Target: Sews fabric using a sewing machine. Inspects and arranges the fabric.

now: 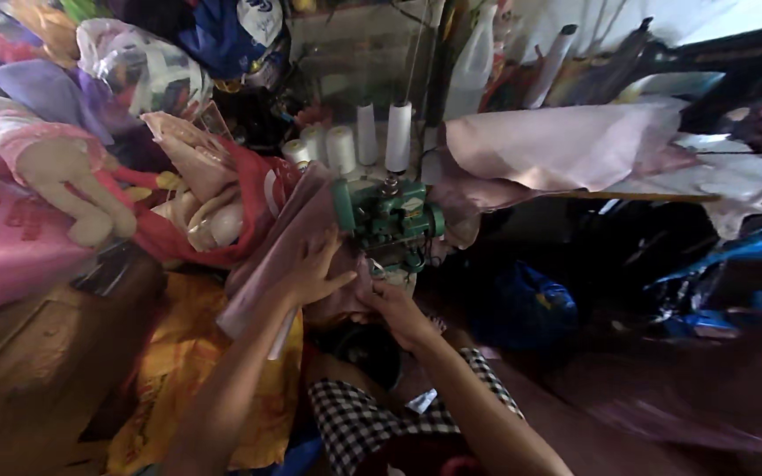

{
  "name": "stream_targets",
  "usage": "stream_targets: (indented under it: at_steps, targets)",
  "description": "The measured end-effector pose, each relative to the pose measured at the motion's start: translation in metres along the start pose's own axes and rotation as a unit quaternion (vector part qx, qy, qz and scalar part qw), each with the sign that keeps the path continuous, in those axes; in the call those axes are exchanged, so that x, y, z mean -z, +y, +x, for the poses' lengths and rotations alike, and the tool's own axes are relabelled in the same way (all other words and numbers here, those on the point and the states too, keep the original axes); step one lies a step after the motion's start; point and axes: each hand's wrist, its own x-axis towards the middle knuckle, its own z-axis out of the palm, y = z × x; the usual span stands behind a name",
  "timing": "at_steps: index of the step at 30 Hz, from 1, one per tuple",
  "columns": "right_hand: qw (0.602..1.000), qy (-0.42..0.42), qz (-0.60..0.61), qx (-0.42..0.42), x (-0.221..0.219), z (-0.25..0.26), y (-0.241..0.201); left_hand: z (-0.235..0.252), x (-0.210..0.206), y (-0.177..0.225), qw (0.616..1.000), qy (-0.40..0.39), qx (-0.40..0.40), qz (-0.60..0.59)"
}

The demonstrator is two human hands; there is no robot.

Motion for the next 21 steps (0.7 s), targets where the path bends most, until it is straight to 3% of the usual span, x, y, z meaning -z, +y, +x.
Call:
stream_targets:
  at_steps: [12,21]
  targets:
    - [0.998,0.050,-0.014,0.023,-0.005,0.013,0.001,0.016,-0.001,-0.021,0.999,0.036,-0.019,0.028]
    - [0.996,0.087,0.017,0.011,-0.010,0.017,-0.001,0.031,0.007,-0.032,0.999,0.005,-0.030,0.012]
